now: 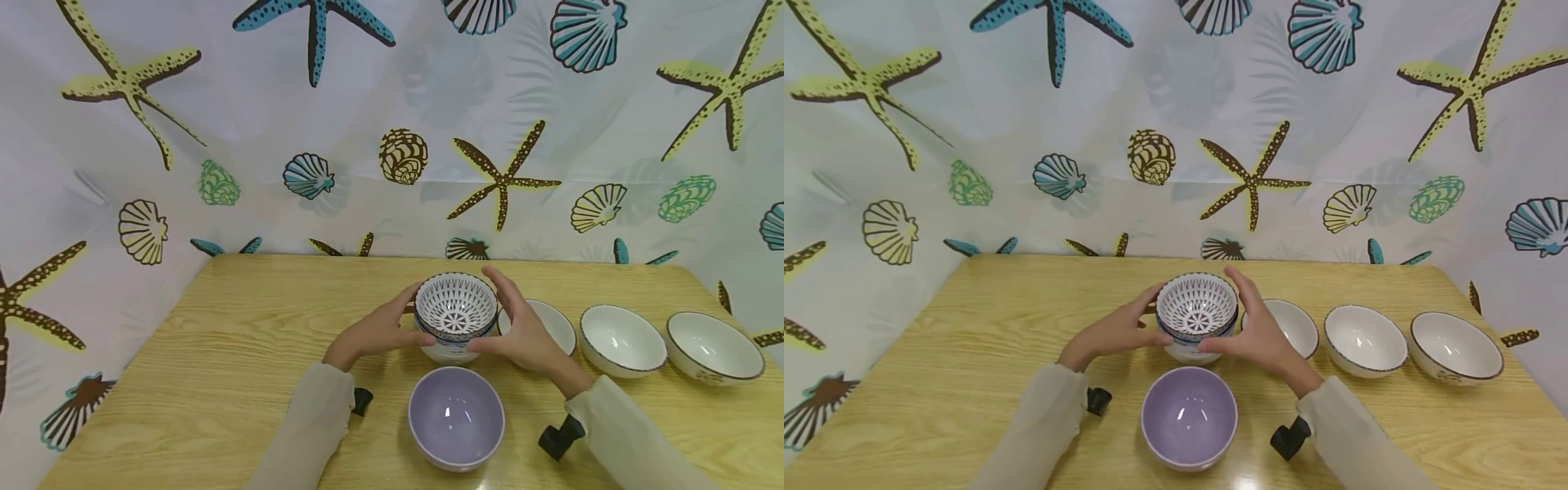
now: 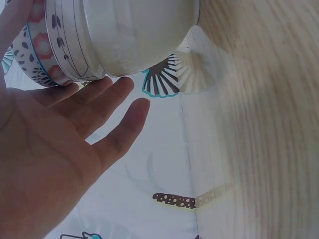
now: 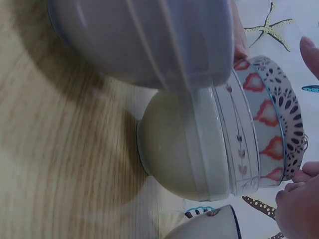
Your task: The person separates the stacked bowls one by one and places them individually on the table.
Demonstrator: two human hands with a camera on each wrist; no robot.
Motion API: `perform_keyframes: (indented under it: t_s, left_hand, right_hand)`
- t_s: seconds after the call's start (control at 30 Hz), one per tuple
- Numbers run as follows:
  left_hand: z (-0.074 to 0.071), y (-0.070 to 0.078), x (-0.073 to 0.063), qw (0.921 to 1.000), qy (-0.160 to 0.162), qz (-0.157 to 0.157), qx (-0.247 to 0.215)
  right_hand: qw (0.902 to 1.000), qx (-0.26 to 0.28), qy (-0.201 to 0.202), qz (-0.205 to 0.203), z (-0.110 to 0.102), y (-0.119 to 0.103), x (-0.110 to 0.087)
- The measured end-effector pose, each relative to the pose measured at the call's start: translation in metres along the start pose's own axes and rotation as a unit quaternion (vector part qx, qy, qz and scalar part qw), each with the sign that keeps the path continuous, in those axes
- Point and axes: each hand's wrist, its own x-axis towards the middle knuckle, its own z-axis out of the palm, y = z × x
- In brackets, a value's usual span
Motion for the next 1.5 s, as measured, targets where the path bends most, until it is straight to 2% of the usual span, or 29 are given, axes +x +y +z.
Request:
perform_keyframes:
  t_s: [0.13,0.47,0.57,0.8,1.1,1.33,1.5]
  left_hand:
    - [0.001,0.002,0.000,1.0000,0.002,0.001,0.000]
    - [0.002,0.001,0.000,1.0000,0.000,-0.007,0.004]
    - [0.002,0.001,0.000,1.0000,-0.001,0.000,0.004]
    - [0.001,0.001,0.000,1.0000,-0.001,0.007,0.002]
    - [0.001,0.002,-0.002,1.0000,0.001,-0.002,0.005]
    - [0.002,0.001,-0.001,1.0000,0.000,-0.004,-0.002]
    - [0.004,-0.002,0.001,0.9999,-0.003,-0.015,-0.005]
  right_hand:
    - [0.9997,0.000,-0.017,0.018,-0.002,0.004,0.005]
    - [0.9980,0.031,-0.045,0.033,-0.004,0.011,0.012]
    - [0.9975,0.029,-0.050,0.039,-0.003,0.013,0.013]
    - [0.9967,0.028,-0.051,0.058,0.000,0.018,0.015]
    - [0.9957,0.058,-0.039,0.061,0.007,0.016,0.018]
    - [0.9979,0.002,-0.016,0.063,0.011,0.016,0.017]
    - [0.9988,-0.023,0.000,0.043,0.015,0.019,0.016]
